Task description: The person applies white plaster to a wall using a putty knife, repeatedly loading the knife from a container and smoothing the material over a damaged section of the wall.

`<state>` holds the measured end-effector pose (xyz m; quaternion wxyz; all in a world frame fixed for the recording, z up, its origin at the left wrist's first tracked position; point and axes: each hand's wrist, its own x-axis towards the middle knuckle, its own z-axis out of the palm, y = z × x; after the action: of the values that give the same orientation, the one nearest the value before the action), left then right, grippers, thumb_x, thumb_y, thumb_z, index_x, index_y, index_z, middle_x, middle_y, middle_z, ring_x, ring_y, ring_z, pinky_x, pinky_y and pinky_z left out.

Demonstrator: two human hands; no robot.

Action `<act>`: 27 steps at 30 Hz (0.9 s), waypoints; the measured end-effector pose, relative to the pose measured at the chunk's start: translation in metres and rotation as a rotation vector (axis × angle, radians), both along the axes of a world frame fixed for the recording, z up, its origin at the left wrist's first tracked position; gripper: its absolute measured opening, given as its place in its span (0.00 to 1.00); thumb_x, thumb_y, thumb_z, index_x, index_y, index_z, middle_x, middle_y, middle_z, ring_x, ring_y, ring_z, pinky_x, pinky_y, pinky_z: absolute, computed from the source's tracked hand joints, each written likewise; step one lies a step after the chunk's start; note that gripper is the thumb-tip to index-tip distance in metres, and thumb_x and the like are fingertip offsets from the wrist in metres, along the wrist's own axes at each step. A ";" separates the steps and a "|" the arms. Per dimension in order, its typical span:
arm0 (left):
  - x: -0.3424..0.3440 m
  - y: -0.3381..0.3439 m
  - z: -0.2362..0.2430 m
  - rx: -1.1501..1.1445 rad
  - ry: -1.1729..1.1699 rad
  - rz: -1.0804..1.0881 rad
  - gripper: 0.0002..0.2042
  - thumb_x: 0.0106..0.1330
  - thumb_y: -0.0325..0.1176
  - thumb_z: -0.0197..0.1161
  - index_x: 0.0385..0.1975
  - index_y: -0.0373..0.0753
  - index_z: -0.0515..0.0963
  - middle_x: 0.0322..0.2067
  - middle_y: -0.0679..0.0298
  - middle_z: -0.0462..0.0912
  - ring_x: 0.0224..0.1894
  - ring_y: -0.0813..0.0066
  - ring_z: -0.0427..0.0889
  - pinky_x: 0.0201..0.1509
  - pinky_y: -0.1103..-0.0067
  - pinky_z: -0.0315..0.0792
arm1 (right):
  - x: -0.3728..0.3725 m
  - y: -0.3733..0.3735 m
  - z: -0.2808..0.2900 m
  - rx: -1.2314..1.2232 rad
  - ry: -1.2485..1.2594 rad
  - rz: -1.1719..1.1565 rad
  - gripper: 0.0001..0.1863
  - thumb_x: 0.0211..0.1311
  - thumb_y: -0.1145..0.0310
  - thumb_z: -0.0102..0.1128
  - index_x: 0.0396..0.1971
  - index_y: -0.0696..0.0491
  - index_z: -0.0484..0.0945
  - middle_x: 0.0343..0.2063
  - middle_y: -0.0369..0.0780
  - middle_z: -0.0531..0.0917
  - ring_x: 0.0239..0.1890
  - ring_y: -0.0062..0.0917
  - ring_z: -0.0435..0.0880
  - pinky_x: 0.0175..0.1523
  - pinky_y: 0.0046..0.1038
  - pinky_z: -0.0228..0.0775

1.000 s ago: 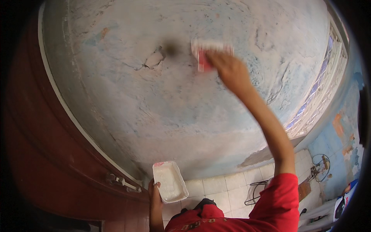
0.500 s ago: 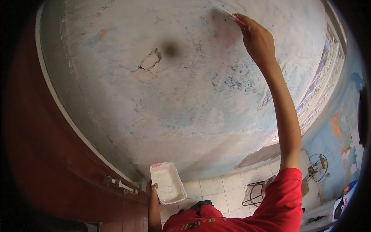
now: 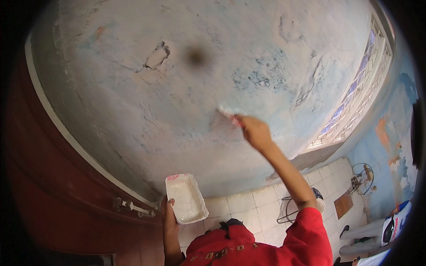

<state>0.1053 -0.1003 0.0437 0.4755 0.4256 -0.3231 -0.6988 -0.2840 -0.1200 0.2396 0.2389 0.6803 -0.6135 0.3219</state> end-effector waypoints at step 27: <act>-0.030 0.116 -0.056 0.202 -0.048 -0.019 0.35 0.63 0.51 0.61 0.63 0.31 0.66 0.58 0.51 0.75 0.60 0.57 0.74 0.64 0.66 0.67 | -0.007 -0.012 -0.001 -0.196 0.184 -0.052 0.28 0.57 0.79 0.51 0.61 0.62 0.69 0.58 0.50 0.74 0.61 0.47 0.70 0.62 0.41 0.66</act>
<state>0.0748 0.0158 -0.0120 0.4159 0.4849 -0.2663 -0.7218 -0.2914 -0.1315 0.2388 0.3676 0.6641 -0.5723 0.3103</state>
